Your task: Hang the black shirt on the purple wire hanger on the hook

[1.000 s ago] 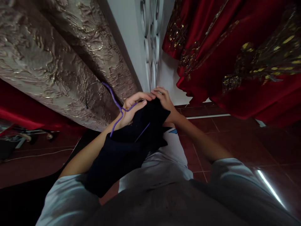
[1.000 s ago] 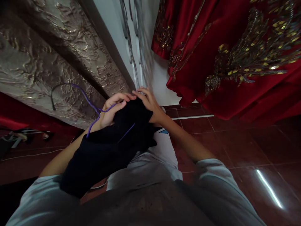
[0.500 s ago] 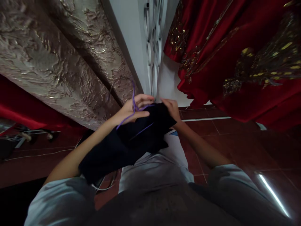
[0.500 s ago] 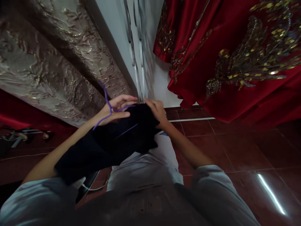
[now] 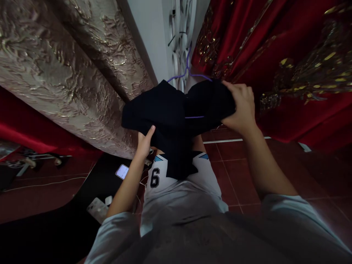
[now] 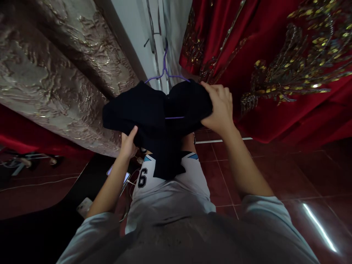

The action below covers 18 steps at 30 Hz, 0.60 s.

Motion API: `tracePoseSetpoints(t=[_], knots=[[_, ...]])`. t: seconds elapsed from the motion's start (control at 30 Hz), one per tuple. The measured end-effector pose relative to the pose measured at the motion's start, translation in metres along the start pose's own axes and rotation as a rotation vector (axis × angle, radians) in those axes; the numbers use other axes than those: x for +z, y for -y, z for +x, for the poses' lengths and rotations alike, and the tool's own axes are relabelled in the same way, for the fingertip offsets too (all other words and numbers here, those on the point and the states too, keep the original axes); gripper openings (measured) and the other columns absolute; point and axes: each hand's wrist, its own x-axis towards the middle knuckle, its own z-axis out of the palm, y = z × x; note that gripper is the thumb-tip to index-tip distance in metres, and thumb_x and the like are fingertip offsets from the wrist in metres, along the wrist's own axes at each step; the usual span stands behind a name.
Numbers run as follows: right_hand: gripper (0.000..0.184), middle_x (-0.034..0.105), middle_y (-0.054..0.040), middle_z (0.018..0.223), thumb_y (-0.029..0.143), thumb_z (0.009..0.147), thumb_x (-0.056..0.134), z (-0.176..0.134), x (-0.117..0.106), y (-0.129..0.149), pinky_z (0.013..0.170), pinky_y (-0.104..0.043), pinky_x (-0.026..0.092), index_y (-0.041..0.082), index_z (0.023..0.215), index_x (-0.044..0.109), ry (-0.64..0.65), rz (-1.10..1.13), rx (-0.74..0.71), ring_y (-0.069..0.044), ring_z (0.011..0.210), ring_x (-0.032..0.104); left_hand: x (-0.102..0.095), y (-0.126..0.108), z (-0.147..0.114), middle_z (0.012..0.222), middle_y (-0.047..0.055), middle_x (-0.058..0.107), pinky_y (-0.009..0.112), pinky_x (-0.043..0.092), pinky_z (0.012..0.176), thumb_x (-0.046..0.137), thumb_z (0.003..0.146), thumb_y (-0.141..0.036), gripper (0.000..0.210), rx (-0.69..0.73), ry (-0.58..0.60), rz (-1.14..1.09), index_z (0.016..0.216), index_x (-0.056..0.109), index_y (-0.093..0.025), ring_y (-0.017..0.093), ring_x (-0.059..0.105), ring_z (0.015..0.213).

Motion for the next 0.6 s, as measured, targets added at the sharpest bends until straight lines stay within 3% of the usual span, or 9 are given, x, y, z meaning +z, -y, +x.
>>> tracePoseSetpoints(t=[0.07, 0.17, 0.27, 0.33, 0.4, 0.47, 0.53, 0.6], knots=[[0.086, 0.056, -0.0142, 0.138, 0.031, 0.073, 0.071, 0.0, -0.011, 0.0, 0.107, -0.058, 0.041, 0.022, 0.155, 0.045, 0.022, 0.019, -0.058, -0.037, 0.127, 0.051, 0.006, 0.009, -0.007, 0.138, 0.009, 0.066, 0.039, 0.041, 0.122, 0.087, 0.074, -0.033, 0.051, 0.018, -0.081, -0.033, 0.12, 0.068, -0.022, 0.026, 0.06, 0.134], [0.071, 0.053, -0.0128, 0.145, 0.034, 0.079, 0.069, -0.014, -0.013, 0.004, 0.111, -0.06, 0.038, 0.027, 0.147, 0.052, -0.014, 0.094, -0.051, -0.038, 0.138, 0.044, 0.01, 0.017, -0.019, 0.122, 0.007, 0.073, 0.036, 0.048, 0.114, 0.079, 0.072, -0.021, 0.038, -0.054, -0.233, -0.098, 0.108, 0.069, -0.021, 0.023, 0.066, 0.121], [0.053, 0.053, -0.0129, 0.137, 0.044, 0.086, 0.063, -0.043, 0.027, 0.028, 0.107, -0.057, 0.043, 0.025, 0.135, 0.053, -0.257, 0.274, 0.124, -0.035, 0.134, 0.049, 0.017, 0.022, -0.031, 0.109, 0.005, 0.075, 0.032, 0.054, 0.103, 0.072, 0.07, -0.02, 0.029, -0.165, -0.371, -0.152, 0.099, 0.067, -0.021, 0.021, 0.067, 0.111], [0.044, 0.056, -0.0105, 0.118, 0.049, 0.088, 0.061, -0.065, 0.074, 0.052, 0.096, -0.047, 0.05, 0.023, 0.121, 0.052, -0.443, 0.449, 0.353, -0.026, 0.111, 0.059, 0.023, 0.022, -0.04, 0.104, 0.004, 0.075, 0.029, 0.055, 0.097, 0.07, 0.071, -0.021, 0.027, -0.202, -0.43, -0.183, 0.098, 0.066, -0.022, 0.019, 0.068, 0.105], [0.042, 0.057, -0.0066, 0.102, 0.051, 0.083, 0.068, -0.084, 0.12, 0.077, 0.085, -0.038, 0.051, 0.022, 0.108, 0.051, -0.315, 0.62, 0.576, -0.02, 0.092, 0.059, 0.028, 0.021, -0.048, 0.101, 0.003, 0.074, 0.026, 0.055, 0.094, 0.07, 0.072, -0.021, 0.025, -0.21, -0.463, -0.193, 0.097, 0.066, -0.022, 0.018, 0.068, 0.101], [0.037, 0.059, -0.006, 0.093, 0.053, 0.084, 0.064, -0.099, 0.152, 0.096, 0.08, -0.035, 0.049, 0.021, 0.097, 0.053, -0.069, 0.809, 0.689, -0.019, 0.084, 0.058, 0.03, 0.019, -0.054, 0.098, 0.002, 0.073, 0.024, 0.055, 0.092, 0.07, 0.073, -0.021, 0.023, -0.211, -0.466, -0.192, 0.096, 0.065, -0.022, 0.016, 0.068, 0.099], [0.038, 0.063, -0.0064, 0.084, 0.058, 0.09, 0.056, -0.108, 0.166, 0.106, 0.077, -0.033, 0.048, 0.02, 0.085, 0.056, 0.154, 0.948, 0.686, -0.018, 0.078, 0.059, 0.028, 0.019, -0.058, 0.098, 0.001, 0.072, 0.024, 0.055, 0.09, 0.071, 0.073, -0.021, 0.024, -0.225, -0.483, -0.179, 0.096, 0.065, -0.022, 0.016, 0.067, 0.097], [0.05, 0.066, -0.0071, 0.078, 0.064, 0.095, 0.043, -0.112, 0.164, 0.108, 0.071, -0.032, 0.047, 0.02, 0.078, 0.059, 0.253, 1.033, 0.675, -0.018, 0.073, 0.059, 0.024, 0.02, -0.061, 0.101, 0.001, 0.071, 0.023, 0.054, 0.089, 0.071, 0.073, -0.02, 0.026, -0.248, -0.509, -0.164, 0.098, 0.064, -0.023, 0.015, 0.067, 0.096]])
